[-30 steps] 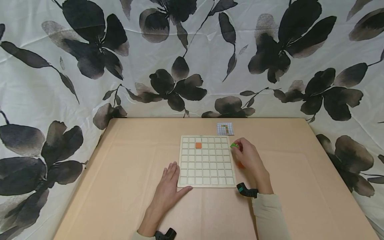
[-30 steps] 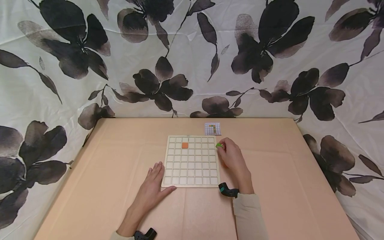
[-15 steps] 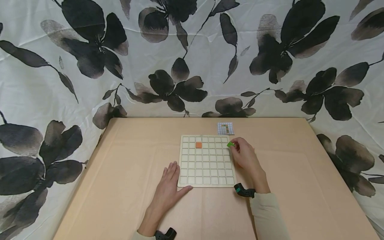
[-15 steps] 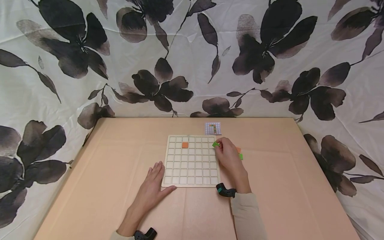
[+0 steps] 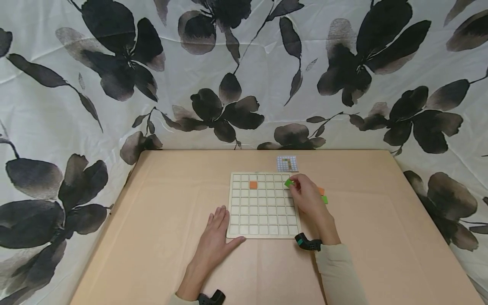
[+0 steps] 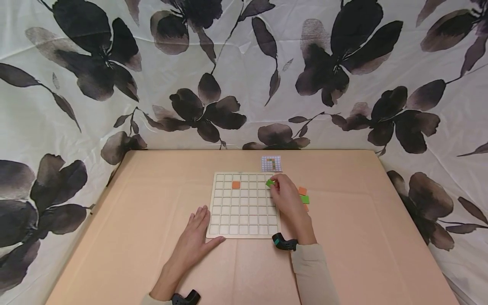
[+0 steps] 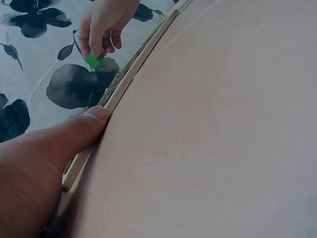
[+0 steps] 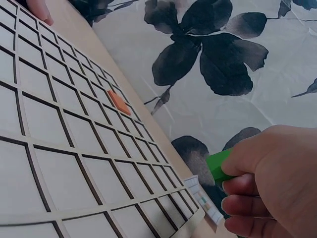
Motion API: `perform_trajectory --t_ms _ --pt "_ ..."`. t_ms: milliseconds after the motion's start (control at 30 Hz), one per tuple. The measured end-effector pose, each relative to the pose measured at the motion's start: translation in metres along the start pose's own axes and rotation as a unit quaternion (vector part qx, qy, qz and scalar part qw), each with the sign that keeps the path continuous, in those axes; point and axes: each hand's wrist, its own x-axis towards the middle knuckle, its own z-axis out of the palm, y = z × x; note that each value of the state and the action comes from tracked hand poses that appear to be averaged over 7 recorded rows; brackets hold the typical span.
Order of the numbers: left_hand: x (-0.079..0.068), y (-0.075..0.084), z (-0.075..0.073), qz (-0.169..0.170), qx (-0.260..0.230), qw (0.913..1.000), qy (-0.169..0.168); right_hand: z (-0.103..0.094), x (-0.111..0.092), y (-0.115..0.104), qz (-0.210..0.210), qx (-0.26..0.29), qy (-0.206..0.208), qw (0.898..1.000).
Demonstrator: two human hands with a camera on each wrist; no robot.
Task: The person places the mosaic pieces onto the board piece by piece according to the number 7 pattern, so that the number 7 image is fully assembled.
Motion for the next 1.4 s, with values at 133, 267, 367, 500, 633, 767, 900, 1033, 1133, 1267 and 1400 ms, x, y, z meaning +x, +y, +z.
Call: perform_trajectory --t_ms 133,267,367,500,633,767,900,1033,1133,1267,1400 --pt "0.000 0.000 0.000 0.002 0.001 1.0000 0.001 0.003 0.001 -0.001 -0.005 0.003 -0.002 1.000" --pt "0.000 -0.001 0.000 0.002 0.002 1.0000 0.000 0.008 0.003 -0.001 -0.014 0.002 -0.005 1.000" --pt "0.000 -0.001 0.000 0.002 0.003 1.0000 -0.002 0.011 0.004 -0.002 -0.022 0.005 -0.004 1.000" --pt "-0.001 -0.001 0.001 0.003 0.000 1.0000 -0.002 0.015 0.006 -0.005 -0.027 0.008 -0.004 1.000" --pt "-0.002 -0.001 0.001 0.002 -0.002 1.0000 0.000 0.019 0.008 -0.008 -0.036 0.004 -0.006 0.999" --pt "-0.002 -0.001 0.001 0.000 -0.002 1.0000 -0.002 0.023 0.010 -0.010 -0.040 0.005 -0.013 0.999" --pt "-0.002 -0.001 0.001 -0.003 -0.002 1.0000 -0.004 0.026 0.013 -0.012 -0.045 0.011 -0.017 0.999" --pt "-0.001 -0.001 0.001 -0.002 -0.002 1.0000 -0.003 0.030 0.017 -0.013 -0.048 0.012 -0.015 0.999" --pt "-0.001 -0.001 0.001 -0.001 -0.002 1.0000 -0.002 0.034 0.019 -0.014 -0.048 0.008 -0.017 0.999" --pt "-0.001 -0.001 0.001 -0.004 0.001 1.0000 -0.005 0.038 0.020 -0.015 -0.047 0.007 -0.024 0.999" --pt "0.000 0.000 0.001 -0.005 0.004 1.0000 -0.006 0.042 0.021 -0.015 -0.053 0.013 -0.030 0.998"
